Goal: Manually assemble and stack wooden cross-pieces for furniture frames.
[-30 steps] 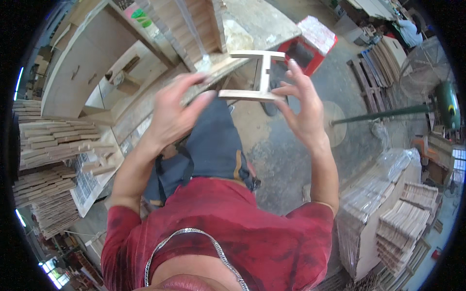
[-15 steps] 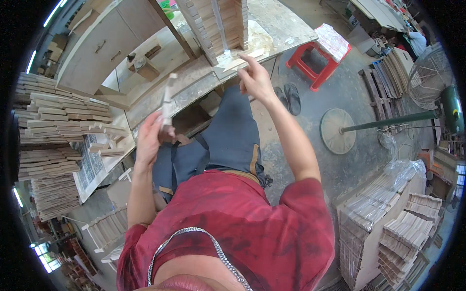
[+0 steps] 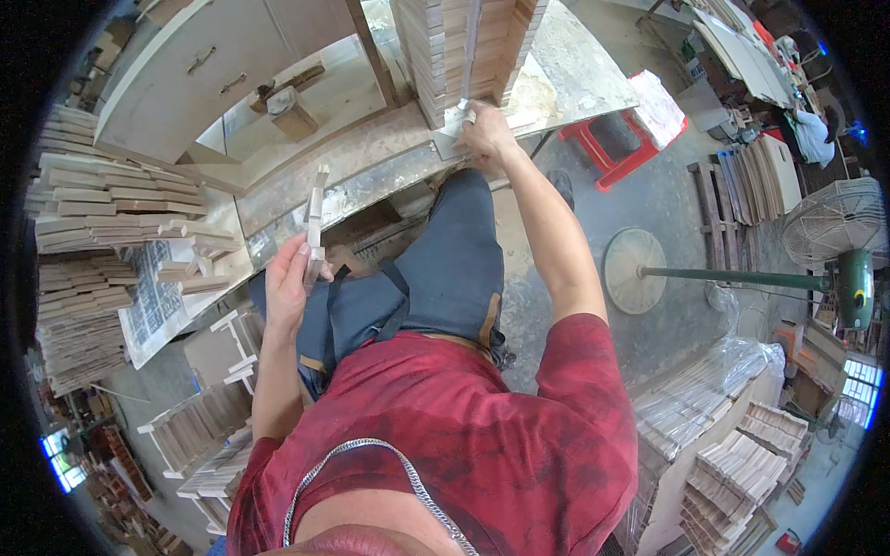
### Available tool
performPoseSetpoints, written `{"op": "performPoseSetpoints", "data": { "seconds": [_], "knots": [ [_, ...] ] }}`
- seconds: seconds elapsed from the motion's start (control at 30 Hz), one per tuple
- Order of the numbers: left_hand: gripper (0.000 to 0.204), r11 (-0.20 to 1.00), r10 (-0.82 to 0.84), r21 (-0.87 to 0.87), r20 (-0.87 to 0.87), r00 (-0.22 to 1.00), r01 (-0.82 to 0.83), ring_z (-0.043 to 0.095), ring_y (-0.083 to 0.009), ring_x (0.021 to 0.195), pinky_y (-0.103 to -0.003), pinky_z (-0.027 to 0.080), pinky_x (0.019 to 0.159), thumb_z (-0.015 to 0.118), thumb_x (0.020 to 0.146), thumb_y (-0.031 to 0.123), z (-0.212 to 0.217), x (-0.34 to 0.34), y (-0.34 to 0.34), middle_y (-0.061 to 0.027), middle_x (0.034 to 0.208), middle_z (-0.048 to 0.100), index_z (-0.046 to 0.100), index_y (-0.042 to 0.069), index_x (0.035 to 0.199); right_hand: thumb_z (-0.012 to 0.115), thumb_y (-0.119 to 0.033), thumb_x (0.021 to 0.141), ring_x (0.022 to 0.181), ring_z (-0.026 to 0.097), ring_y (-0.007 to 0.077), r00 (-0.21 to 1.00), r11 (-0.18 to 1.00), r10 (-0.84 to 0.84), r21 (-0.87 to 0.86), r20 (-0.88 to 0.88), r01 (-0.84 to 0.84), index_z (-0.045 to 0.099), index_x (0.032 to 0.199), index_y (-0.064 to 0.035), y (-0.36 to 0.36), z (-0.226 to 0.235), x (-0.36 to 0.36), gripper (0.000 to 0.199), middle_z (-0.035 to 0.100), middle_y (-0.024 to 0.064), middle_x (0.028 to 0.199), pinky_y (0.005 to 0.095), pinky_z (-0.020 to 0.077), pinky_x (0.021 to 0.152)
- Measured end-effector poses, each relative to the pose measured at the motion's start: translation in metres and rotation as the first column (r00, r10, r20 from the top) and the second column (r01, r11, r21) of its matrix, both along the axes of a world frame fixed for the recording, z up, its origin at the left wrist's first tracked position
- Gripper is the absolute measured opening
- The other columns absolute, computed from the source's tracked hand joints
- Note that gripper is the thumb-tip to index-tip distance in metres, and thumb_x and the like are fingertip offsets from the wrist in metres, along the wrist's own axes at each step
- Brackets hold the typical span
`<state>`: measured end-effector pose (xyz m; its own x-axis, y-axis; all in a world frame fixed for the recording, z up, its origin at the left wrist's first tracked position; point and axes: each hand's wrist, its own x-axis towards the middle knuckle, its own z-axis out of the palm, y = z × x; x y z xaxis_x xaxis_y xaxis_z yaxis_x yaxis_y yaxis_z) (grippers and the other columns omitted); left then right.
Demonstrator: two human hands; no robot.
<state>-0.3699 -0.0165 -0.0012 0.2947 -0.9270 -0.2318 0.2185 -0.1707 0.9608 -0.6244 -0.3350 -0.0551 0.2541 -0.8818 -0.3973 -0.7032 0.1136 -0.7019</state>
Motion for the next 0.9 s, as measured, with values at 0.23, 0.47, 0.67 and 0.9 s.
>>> {"op": "performPoseSetpoints", "data": {
  "seconds": [0.23,0.47,0.67,0.9],
  "knots": [
    [0.031,0.999,-0.032,-0.040,-0.008,0.999,0.031,0.064,-0.0144,0.075,-0.030,0.053,0.069,0.048,0.107,0.016,-0.011,0.010,-0.001,-0.0078,0.093,0.067,0.058,-0.003,0.130,0.059,-0.019,0.092,0.049,0.064,0.0281,0.958,0.940,0.172,-0.252,-0.230,-0.230,0.047,0.146,0.0003,-0.024,-0.028,0.003,0.058,0.070,0.0242,0.082,0.0418,0.0552,0.046],
    [0.031,0.998,-0.023,-0.051,-0.025,0.999,0.022,0.064,-0.0135,0.073,-0.029,0.052,0.068,0.048,0.107,0.016,-0.012,0.013,0.001,-0.0070,0.091,0.067,0.059,-0.003,0.128,0.055,-0.013,0.095,0.043,0.052,0.0164,0.983,1.000,0.026,-0.015,0.181,-0.023,0.056,0.137,-0.0027,-0.001,-0.005,-0.006,0.043,0.063,0.0113,0.072,0.0321,0.0437,0.039],
    [0.037,0.999,-0.035,-0.022,-0.067,0.997,0.034,0.063,-0.0160,0.072,-0.031,0.053,0.072,0.040,0.110,0.019,-0.009,0.004,-0.012,-0.0090,0.081,0.065,0.052,-0.005,0.135,0.048,-0.005,0.100,0.050,0.042,0.0062,0.491,0.873,-0.414,0.486,0.766,-0.023,0.049,0.131,-0.0113,-0.008,-0.018,-0.037,0.032,0.057,0.0034,0.074,0.0216,0.0314,0.040],
    [0.038,0.994,-0.023,-0.108,-0.154,0.988,0.007,0.060,-0.0169,0.067,-0.033,0.053,0.072,0.034,0.110,0.022,-0.015,-0.015,-0.033,-0.0082,0.074,0.061,0.053,-0.005,0.129,0.047,-0.006,0.101,0.049,0.040,0.0055,0.511,0.846,-0.439,0.531,0.739,-0.042,0.048,0.133,-0.0115,-0.007,-0.017,-0.030,0.033,0.059,0.0046,0.074,0.0194,0.0306,0.041]
  ]
}}
